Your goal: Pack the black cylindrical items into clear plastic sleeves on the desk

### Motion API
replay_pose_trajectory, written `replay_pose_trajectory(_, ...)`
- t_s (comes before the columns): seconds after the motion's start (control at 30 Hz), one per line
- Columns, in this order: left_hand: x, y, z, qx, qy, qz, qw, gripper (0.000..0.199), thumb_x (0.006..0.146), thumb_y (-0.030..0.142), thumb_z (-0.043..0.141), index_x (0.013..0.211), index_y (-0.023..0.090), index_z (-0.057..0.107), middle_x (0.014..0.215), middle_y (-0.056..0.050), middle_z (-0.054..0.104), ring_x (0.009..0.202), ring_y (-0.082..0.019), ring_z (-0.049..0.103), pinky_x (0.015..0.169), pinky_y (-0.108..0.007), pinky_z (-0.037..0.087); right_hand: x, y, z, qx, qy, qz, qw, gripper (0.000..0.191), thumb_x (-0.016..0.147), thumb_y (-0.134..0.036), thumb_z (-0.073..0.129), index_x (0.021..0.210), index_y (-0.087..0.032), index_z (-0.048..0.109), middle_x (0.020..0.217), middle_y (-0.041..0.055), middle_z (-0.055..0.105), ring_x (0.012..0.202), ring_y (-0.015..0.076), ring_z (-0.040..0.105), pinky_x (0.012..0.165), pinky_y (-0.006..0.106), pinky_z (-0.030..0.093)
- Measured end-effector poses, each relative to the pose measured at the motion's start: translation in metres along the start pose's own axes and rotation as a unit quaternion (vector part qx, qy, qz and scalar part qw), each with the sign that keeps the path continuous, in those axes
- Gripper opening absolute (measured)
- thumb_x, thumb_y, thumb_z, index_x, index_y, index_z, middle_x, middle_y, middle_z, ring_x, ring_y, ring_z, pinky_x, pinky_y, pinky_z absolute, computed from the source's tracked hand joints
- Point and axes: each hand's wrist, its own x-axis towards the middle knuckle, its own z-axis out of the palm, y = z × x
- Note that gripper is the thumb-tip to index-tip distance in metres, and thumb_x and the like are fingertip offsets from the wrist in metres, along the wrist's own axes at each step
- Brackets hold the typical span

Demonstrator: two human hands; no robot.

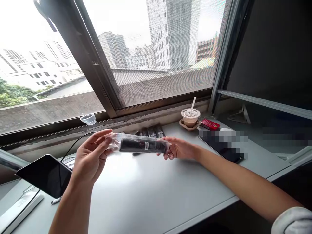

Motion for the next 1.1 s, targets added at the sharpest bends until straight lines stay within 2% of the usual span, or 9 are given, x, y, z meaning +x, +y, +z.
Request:
replay_pose_trajectory(0.2,0.001,-0.007,-0.007,0.192,0.063,0.088,0.975,0.023,0.087,0.042,0.074,0.105,0.029,0.075,0.105,-0.003,0.072,0.088,-0.023,0.069,0.073,-0.037,0.062,0.003,0.006,0.001,-0.032,0.041,-0.003,0.999,0.053,0.085,-0.040,0.083,0.130,-0.021,0.063,0.100,0.0099,0.077,0.072,0.0155,0.071,0.058,0.021,0.050)
replay_pose_trajectory(0.3,0.001,-0.012,-0.006,0.399,0.096,0.234,0.882,0.021,0.095,0.038,0.063,0.109,0.027,0.074,0.113,-0.007,0.070,0.108,-0.031,0.066,0.097,-0.051,0.056,0.006,0.010,-0.001,-0.060,0.069,-0.012,0.996,0.054,0.081,-0.035,0.087,0.128,-0.019,0.066,0.097,0.0079,0.076,0.068,0.0126,0.067,0.058,0.021,0.049)
replay_pose_trajectory(0.37,0.000,-0.018,0.000,0.496,0.033,0.328,0.803,0.029,0.092,0.038,0.069,0.119,0.027,0.073,0.132,-0.009,0.066,0.130,-0.037,0.055,0.115,-0.059,0.041,0.008,0.012,-0.002,-0.087,0.083,-0.019,0.993,0.051,0.082,-0.036,0.087,0.126,-0.018,0.069,0.097,0.0073,0.075,0.066,0.0106,0.065,0.057,0.020,0.048)
replay_pose_trajectory(0.43,-0.004,-0.028,0.011,0.538,-0.092,0.370,0.751,0.054,0.085,0.040,0.079,0.135,0.030,0.065,0.146,-0.009,0.059,0.141,-0.040,0.046,0.122,-0.060,0.030,0.009,0.013,-0.002,-0.112,0.091,-0.021,0.989,0.050,0.082,-0.039,0.087,0.124,-0.017,0.071,0.097,0.0069,0.075,0.066,0.0101,0.065,0.057,0.020,0.047)
replay_pose_trajectory(0.57,-0.013,-0.053,0.031,0.581,-0.283,0.297,0.703,0.073,0.090,0.022,0.070,0.157,0.030,0.042,0.144,-0.010,0.062,0.127,-0.033,0.060,0.107,-0.049,0.048,0.005,0.007,0.002,-0.158,0.085,-0.010,0.984,0.059,0.081,-0.042,0.088,0.132,-0.017,0.068,0.092,0.0053,0.075,0.070,0.0129,0.070,0.058,0.021,0.049)
replay_pose_trajectory(0.67,-0.014,-0.064,0.029,0.607,-0.300,0.219,0.703,0.077,0.086,0.007,0.063,0.157,0.029,0.042,0.126,-0.010,0.071,0.109,-0.031,0.069,0.093,-0.043,0.054,0.001,0.001,-0.001,-0.200,0.095,0.017,0.975,0.064,0.080,-0.041,0.088,0.134,-0.017,0.065,0.093,0.0066,0.076,0.073,0.0162,0.074,0.060,0.023,0.054)
replay_pose_trajectory(0.8,-0.007,-0.067,0.008,0.593,-0.288,0.158,0.736,0.058,0.087,0.020,0.066,0.144,0.030,0.059,0.126,-0.010,0.072,0.106,-0.031,0.071,0.088,-0.039,0.054,-0.005,-0.007,-0.014,-0.256,0.131,0.023,0.957,0.049,0.077,-0.041,0.089,0.114,-0.015,0.069,0.086,0.0069,0.076,0.072,0.0185,0.074,0.058,0.023,0.055)
replay_pose_trajectory(0.97,0.000,-0.069,-0.012,0.574,-0.296,0.061,0.761,0.041,0.091,0.030,0.062,0.131,0.032,0.068,0.108,-0.007,0.077,0.091,-0.027,0.073,0.078,-0.035,0.055,-0.007,-0.019,-0.022,-0.307,0.235,-0.141,0.912,0.032,0.082,-0.045,0.081,0.088,-0.016,0.068,0.071,0.0017,0.065,0.062,0.0131,0.059,0.051,0.022,0.043)
replay_pose_trajectory(1.1,-0.007,-0.067,-0.003,0.553,-0.307,0.069,0.771,0.049,0.086,0.043,0.071,0.132,0.030,0.068,0.119,-0.009,0.074,0.103,-0.030,0.071,0.085,-0.037,0.056,-0.005,-0.024,-0.018,-0.264,0.301,-0.264,0.878,0.035,0.082,-0.051,0.078,0.082,-0.018,0.065,0.078,0.0026,0.064,0.067,0.0157,0.056,0.058,0.028,0.047)
